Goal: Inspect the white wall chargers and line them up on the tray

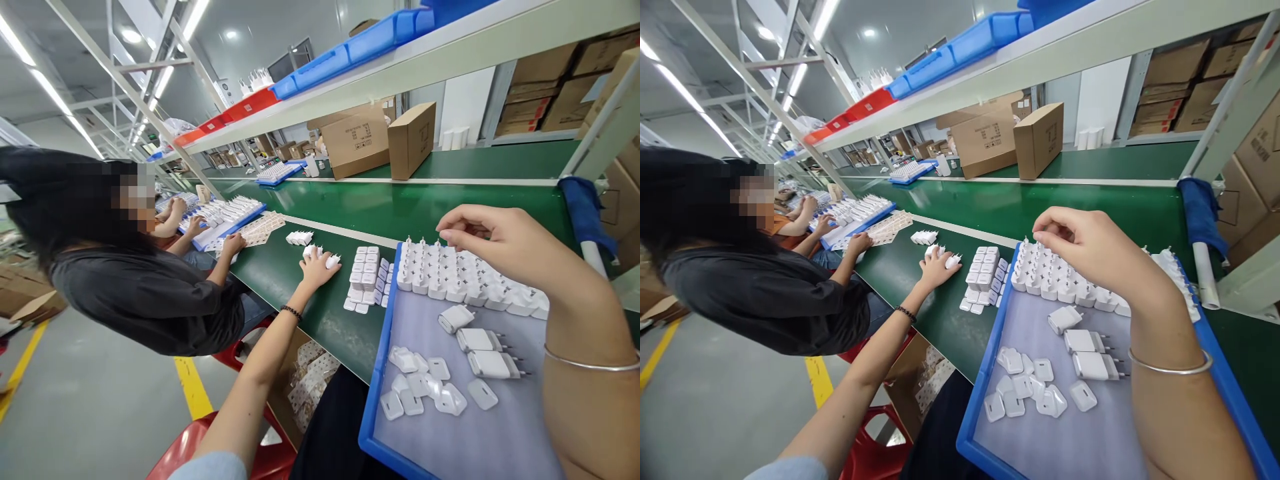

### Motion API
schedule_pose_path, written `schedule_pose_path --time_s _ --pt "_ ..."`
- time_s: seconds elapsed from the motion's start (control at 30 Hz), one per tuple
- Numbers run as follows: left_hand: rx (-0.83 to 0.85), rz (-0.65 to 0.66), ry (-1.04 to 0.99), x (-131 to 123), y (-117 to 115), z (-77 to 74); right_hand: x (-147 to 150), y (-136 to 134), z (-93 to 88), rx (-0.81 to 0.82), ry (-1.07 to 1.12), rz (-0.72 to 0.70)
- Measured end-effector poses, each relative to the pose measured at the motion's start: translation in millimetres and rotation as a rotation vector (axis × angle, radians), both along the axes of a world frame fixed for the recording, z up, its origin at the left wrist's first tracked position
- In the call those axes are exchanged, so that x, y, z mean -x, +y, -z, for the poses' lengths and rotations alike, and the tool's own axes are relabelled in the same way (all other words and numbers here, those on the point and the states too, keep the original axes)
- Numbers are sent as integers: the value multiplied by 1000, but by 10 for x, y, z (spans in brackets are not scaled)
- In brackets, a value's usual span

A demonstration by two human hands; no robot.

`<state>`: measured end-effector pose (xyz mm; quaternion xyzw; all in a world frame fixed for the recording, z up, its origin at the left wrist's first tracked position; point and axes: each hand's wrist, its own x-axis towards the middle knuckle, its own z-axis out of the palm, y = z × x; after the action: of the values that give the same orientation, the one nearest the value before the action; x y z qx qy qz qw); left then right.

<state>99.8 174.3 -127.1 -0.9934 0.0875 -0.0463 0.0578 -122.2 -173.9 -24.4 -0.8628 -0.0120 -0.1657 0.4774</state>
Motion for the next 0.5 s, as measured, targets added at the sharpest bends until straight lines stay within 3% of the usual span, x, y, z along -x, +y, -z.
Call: schedule_pose_path --time_s 0.23,0.5 --pt "38 47 69 227 18 -72 -10 84 80 13 31 -17" --pt "118 88 93 599 147 50 -18 257 242 96 144 -89"
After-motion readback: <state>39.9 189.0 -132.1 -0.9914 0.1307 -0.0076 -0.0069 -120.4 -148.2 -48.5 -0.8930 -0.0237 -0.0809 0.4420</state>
